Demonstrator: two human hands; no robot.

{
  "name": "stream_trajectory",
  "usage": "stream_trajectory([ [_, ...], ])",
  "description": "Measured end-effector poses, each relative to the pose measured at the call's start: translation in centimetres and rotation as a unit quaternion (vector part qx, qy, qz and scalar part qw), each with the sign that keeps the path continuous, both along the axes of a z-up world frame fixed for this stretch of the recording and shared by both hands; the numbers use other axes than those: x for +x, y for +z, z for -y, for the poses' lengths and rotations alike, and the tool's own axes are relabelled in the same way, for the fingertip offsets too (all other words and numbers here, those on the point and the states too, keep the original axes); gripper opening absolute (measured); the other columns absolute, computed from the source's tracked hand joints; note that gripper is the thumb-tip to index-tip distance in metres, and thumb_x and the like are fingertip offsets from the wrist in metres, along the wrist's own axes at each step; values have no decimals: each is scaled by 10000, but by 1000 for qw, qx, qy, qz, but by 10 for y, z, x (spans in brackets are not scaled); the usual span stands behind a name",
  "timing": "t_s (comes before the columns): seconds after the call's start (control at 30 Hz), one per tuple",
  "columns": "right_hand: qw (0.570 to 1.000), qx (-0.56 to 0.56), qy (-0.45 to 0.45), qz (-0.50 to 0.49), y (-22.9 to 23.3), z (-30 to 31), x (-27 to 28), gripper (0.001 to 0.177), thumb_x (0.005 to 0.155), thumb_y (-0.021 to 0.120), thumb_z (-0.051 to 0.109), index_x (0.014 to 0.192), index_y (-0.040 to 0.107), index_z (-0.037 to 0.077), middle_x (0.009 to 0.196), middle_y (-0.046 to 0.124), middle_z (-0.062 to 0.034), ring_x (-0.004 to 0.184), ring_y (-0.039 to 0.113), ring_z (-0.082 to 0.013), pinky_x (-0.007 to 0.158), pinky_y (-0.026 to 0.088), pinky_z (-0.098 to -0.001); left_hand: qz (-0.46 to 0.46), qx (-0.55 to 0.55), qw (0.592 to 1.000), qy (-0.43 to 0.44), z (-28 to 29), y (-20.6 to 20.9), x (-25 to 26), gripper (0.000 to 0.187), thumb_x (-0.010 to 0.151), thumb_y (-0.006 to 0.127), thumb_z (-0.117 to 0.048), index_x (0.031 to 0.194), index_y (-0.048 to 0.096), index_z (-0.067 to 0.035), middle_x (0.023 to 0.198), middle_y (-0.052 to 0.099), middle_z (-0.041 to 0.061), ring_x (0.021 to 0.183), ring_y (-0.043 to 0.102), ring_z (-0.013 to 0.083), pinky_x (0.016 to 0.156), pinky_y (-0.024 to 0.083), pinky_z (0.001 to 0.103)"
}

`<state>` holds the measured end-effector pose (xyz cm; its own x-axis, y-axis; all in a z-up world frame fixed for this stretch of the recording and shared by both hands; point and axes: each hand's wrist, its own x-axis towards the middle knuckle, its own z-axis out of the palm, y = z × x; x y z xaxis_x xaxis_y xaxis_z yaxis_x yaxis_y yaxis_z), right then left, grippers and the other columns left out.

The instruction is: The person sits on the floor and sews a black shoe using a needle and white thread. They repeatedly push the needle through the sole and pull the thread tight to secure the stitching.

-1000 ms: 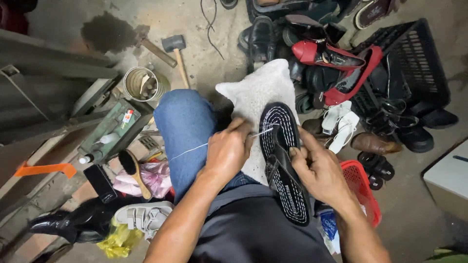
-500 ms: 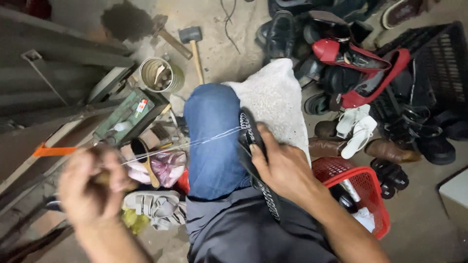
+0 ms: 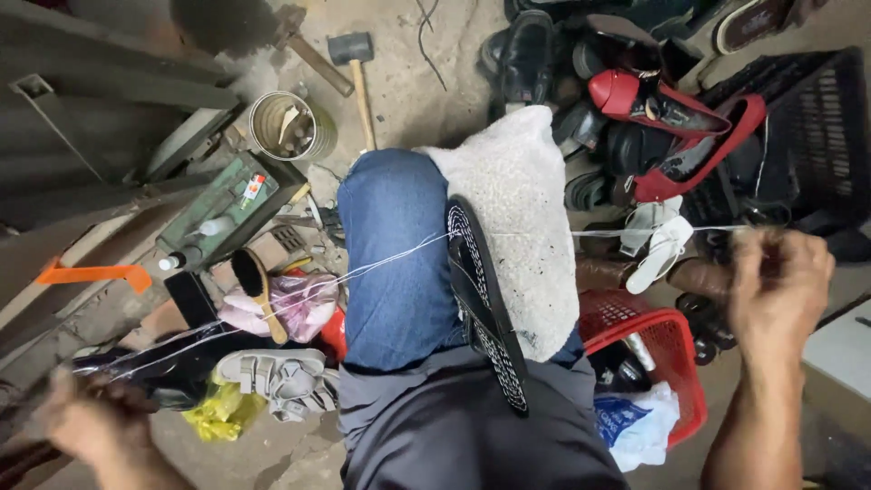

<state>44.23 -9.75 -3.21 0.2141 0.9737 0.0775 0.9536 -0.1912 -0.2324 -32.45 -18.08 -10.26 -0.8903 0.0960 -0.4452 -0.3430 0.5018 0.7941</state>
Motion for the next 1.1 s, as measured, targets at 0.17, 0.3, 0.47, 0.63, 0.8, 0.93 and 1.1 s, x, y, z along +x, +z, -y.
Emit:
stream_trajectory([
  [0.17, 986, 20, 146, -82, 23, -33, -126, 379, 1041, 668, 289, 1274, 614, -5, 1339, 588, -244, 1318, 486, -432, 1133, 338, -558, -277, -78, 872, -395, -47, -19, 105, 253, 1137, 639, -156, 1321, 643, 18, 1265, 692, 211, 1137, 670, 326, 972, 545, 434],
  [0.3, 952, 57, 275, -123, 12, -56, -211, 472, 867, 811, 141, 1314, 658, 123, 1495, 495, -190, 1472, 319, -474, 1205, 292, -588, -271, 116, 767, -570, -114, 53, 248, 87, 963, 788, -135, 1004, 750, -68, 1016, 694, 160, 934, 690, 354, 764, 562, 426],
  [0.47, 939, 102, 311, -107, 1, -63, -227, 78, 941, 724, 88, 1015, 699, 92, 1398, 601, -157, 1403, 437, -485, 1123, 398, -567, -304, 92, 606, -729, -136, 66, 319, 199, 901, 727, -214, 1073, 753, -117, 1247, 611, 108, 946, 722, 404, 718, 624, 503],
  [0.63, 951, 25, 246, -187, 12, -51, -207, 51, 974, 668, 121, 954, 703, 89, 1350, 654, -128, 1411, 469, -420, 1166, 389, -541, -255, 98, 592, -759, -149, 74, 317, 139, 973, 605, -115, 1003, 740, -125, 1128, 615, 53, 860, 751, 371, 690, 640, 480],
  [0.8, 944, 86, 290, -133, 9, -50, -217, 292, 945, 749, 157, 1229, 699, 113, 1426, 581, -153, 1400, 441, -445, 1136, 394, -558, -1, 58, 694, -717, -164, 75, 333, 140, 961, 638, -243, 1019, 724, -150, 795, 735, 82, 841, 760, 313, 715, 570, 446],
  [0.93, 941, 112, 290, -132, -4, -52, -226, 91, 937, 720, 92, 1027, 730, 95, 1347, 629, -129, 1359, 489, -412, 1092, 428, -516, 39, 60, 701, -709, -156, 66, 346, 99, 914, 688, -207, 897, 752, -135, 600, 654, 42, 639, 721, 252, 604, 552, 384],
  [1.1, 941, 55, 261, -207, 18, -56, -228, 165, 987, 696, 139, 907, 629, 11, 1288, 653, -170, 1300, 531, -437, 1068, 446, -541, 110, 74, 700, -702, -147, 41, 330, 87, 857, 746, -132, 874, 776, -53, 494, 500, 16, 506, 531, 139, 491, 435, 288],
])
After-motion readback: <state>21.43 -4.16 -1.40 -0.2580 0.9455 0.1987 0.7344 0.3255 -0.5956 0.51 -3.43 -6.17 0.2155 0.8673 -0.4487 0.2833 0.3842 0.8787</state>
